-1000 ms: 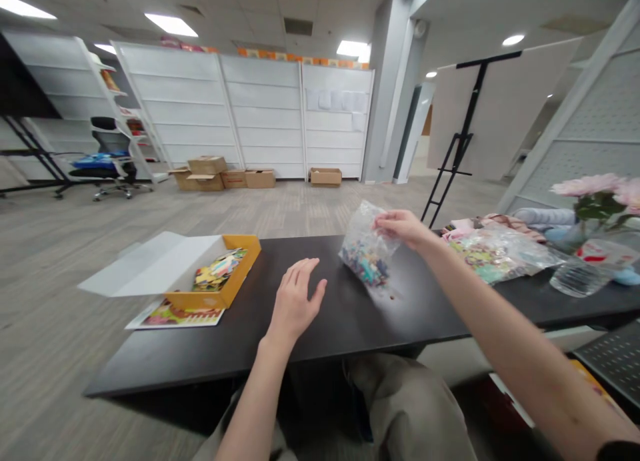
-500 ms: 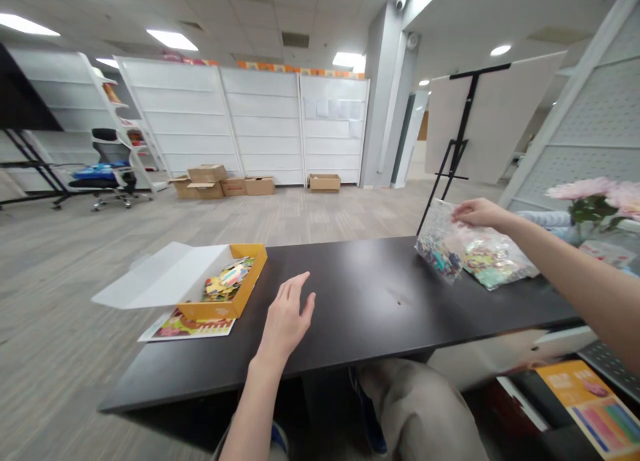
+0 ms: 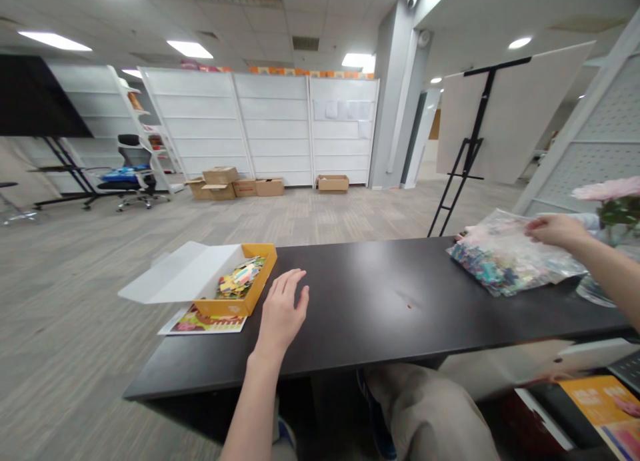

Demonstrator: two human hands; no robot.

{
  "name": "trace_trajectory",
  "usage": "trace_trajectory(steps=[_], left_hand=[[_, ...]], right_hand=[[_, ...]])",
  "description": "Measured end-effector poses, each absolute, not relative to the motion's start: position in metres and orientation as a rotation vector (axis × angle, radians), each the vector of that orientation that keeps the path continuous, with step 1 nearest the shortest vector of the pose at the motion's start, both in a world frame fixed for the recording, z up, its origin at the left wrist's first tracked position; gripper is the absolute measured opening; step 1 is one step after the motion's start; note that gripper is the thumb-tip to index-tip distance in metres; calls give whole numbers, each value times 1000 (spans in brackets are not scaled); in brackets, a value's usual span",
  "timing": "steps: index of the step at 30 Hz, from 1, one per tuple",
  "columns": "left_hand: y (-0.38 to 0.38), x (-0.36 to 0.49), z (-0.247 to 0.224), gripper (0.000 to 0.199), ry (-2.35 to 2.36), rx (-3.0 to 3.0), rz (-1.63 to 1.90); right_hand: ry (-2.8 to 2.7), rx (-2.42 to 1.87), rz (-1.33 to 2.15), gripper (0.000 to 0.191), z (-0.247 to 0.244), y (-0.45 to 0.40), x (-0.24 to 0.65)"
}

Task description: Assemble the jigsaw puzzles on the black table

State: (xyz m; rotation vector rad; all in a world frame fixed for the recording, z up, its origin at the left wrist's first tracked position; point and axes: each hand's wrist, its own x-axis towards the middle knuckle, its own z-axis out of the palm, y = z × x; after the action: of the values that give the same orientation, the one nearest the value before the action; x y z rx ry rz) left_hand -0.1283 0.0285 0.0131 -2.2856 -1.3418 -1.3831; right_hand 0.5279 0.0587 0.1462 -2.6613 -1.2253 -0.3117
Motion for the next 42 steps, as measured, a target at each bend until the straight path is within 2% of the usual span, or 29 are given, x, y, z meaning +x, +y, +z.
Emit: trace_trajectory(steps=[2, 6, 8, 12, 15, 17, 20, 22, 24, 30, 37, 42], left_hand=[[29, -141, 17, 26, -1380, -2191, -1362], [22, -171, 24, 20, -1569, -1926, -1241], [17, -185, 22, 23, -1731, -1798, -1091], [11, -205, 6, 29, -1934, -1740, -803], [15, -211, -6, 30, -1935, -1806, -740], [19, -211, -10, 31, -1929, -1816, -722], [25, -208, -10, 27, -1966, -1769, -729], [27, -206, -8, 24, -1964, -1736, -800], [27, -204, -6, 22, -1907, -1732, -918], [17, -189, 2, 9, -1570, -1961, -1241], [7, -157, 2, 8, -1265, -2396, -1375], [5, -137, -3, 10, -1190, -2608, -1345]], right_hand=[[-1232, -2738, -290, 24, 140, 60, 539], [-1044, -2830, -263, 66, 129, 56, 538], [-961, -2812, -378, 74, 127, 51, 525], [-1144, -2494, -798, 59, 133, 38, 479], [-1328, -2197, -850, 60, 142, 30, 426], [-1432, -2021, -652, 44, 143, 24, 382], [-1593, -1758, -45, 22, 129, 11, 308], [-1813, -1530, 411, 27, 113, 3, 258], [-1957, -1424, 632, 27, 98, -1, 212], [-1973, -1402, 436, 17, 87, 15, 133], [-1810, -1394, 329, 18, 72, 35, 129], [-1867, -1420, 236, 18, 63, 42, 128]])
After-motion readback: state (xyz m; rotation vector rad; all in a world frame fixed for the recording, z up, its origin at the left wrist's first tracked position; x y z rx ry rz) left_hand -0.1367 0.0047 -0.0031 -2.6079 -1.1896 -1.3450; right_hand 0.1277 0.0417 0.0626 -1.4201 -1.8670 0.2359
